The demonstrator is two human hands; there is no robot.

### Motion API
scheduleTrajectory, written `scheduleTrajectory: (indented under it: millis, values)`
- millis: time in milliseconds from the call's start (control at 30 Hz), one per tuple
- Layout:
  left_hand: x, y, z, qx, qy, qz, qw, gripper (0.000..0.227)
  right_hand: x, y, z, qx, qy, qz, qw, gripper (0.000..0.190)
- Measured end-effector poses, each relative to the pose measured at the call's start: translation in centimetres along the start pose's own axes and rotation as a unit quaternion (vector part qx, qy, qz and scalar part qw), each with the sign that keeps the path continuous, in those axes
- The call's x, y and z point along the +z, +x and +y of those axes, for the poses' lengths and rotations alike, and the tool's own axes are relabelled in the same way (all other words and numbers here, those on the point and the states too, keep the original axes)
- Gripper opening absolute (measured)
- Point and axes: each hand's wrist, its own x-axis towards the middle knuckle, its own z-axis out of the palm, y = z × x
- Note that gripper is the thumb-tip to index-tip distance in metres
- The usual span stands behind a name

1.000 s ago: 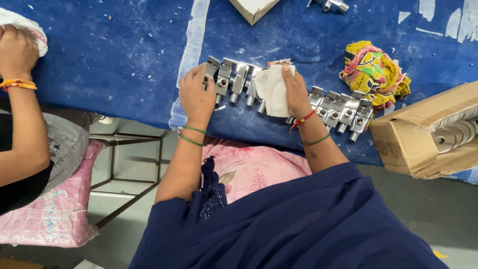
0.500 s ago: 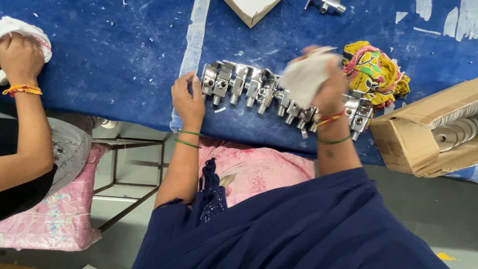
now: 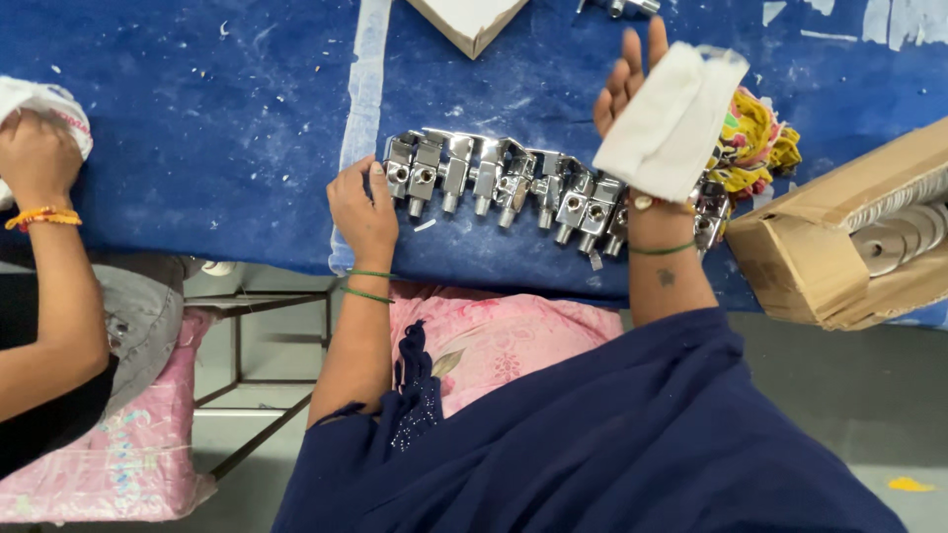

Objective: The person wipes a row of small metal parts with a white cloth, then rearranges them on the blue table. A second person is visible on the left also wiping parts. The camera wearer handles the parts one by one, wiping and placing them back in line.

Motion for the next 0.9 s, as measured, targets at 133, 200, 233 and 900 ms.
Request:
scheduleTrajectory:
  millis: [133, 200, 233, 900]
  values:
    - [0.1, 0.1, 0.0, 0.004, -0.001, -0.003, 1.000, 0.024, 0.4, 1.6, -0.6, -0.025, -0.104, 0.122, 0.987, 0.070]
    - [0.0, 0.1, 0.2, 0.004, 0.006, 0.005, 1.000, 0.024, 0.3, 1.9, 0.1, -0.013, -0.048, 0.226, 0.973, 0.076]
    - [-0.1, 0.3, 0.2, 0.005, 0.010, 0.009, 1.000, 0.025, 0.1, 2.1, 0.5, -0.014, -0.020, 0.213, 0.977, 0.077]
    - [-0.3, 0.6, 0.9, 0.003, 0.002, -0.013, 1.000, 0.025, -7.3, 6.6, -4.5, -0.026, -0.196, 0.127, 0.972, 0.057]
